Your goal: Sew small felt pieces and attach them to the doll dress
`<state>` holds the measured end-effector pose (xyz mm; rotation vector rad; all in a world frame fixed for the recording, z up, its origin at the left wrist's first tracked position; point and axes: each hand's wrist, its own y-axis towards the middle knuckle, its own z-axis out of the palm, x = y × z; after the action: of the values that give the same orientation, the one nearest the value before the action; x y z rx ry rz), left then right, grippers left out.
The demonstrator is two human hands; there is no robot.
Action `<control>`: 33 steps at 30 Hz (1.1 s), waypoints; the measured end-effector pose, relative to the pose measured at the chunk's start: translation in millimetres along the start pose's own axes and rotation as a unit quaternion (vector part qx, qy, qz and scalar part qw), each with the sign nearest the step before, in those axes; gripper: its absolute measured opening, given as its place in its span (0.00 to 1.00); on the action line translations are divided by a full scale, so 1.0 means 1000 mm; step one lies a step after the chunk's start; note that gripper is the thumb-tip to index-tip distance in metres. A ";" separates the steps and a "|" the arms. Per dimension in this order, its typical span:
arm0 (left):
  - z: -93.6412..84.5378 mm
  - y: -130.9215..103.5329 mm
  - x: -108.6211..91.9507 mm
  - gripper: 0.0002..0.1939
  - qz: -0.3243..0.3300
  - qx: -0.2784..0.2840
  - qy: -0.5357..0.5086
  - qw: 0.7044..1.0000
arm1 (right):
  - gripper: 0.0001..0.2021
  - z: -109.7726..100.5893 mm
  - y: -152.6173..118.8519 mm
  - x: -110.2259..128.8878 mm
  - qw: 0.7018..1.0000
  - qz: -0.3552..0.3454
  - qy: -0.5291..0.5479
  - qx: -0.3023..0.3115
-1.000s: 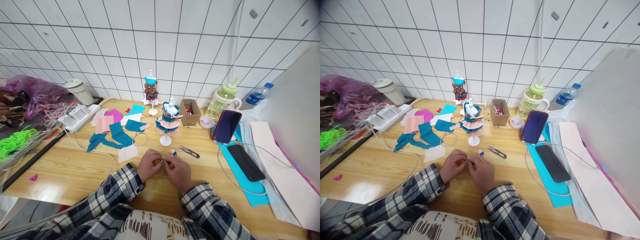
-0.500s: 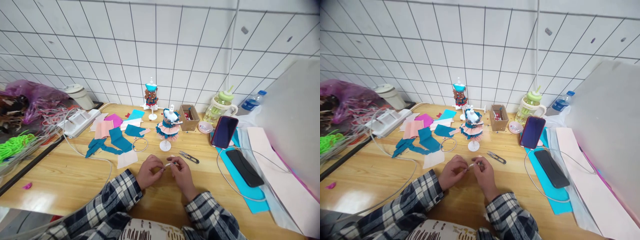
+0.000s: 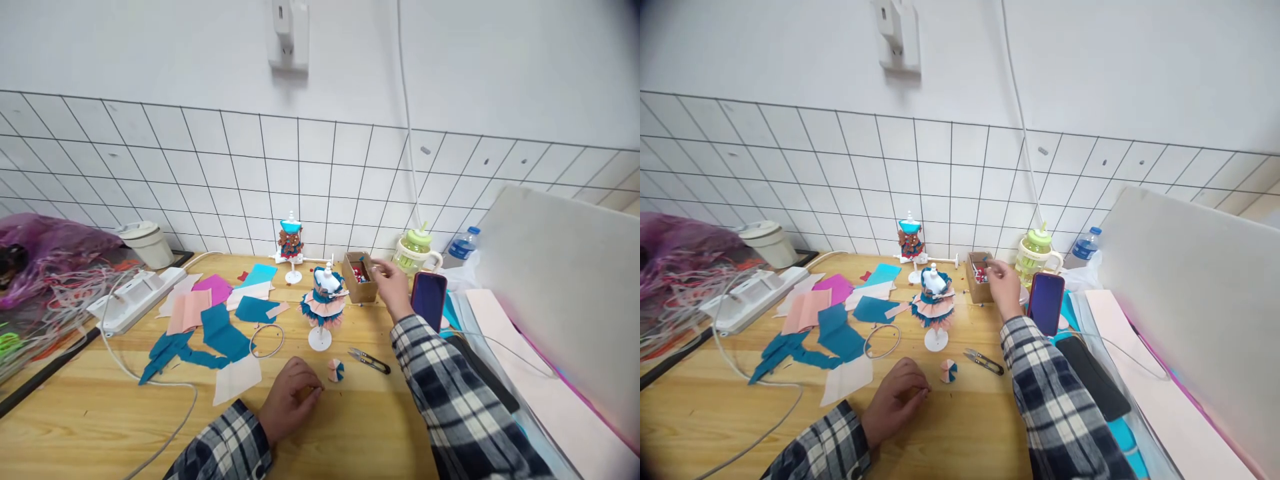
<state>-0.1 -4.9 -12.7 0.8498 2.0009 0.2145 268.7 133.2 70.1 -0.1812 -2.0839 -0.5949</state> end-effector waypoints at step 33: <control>0.002 -0.002 0.002 0.06 -0.036 -0.002 0.030 0.999 | 0.12 0.010 -0.123 -0.021 0.991 -0.091 0.005 -0.100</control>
<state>0.2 -5.3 -16.0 0.7761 2.0835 0.2048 229.9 33.3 6.1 -0.1026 -2.0419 -0.9144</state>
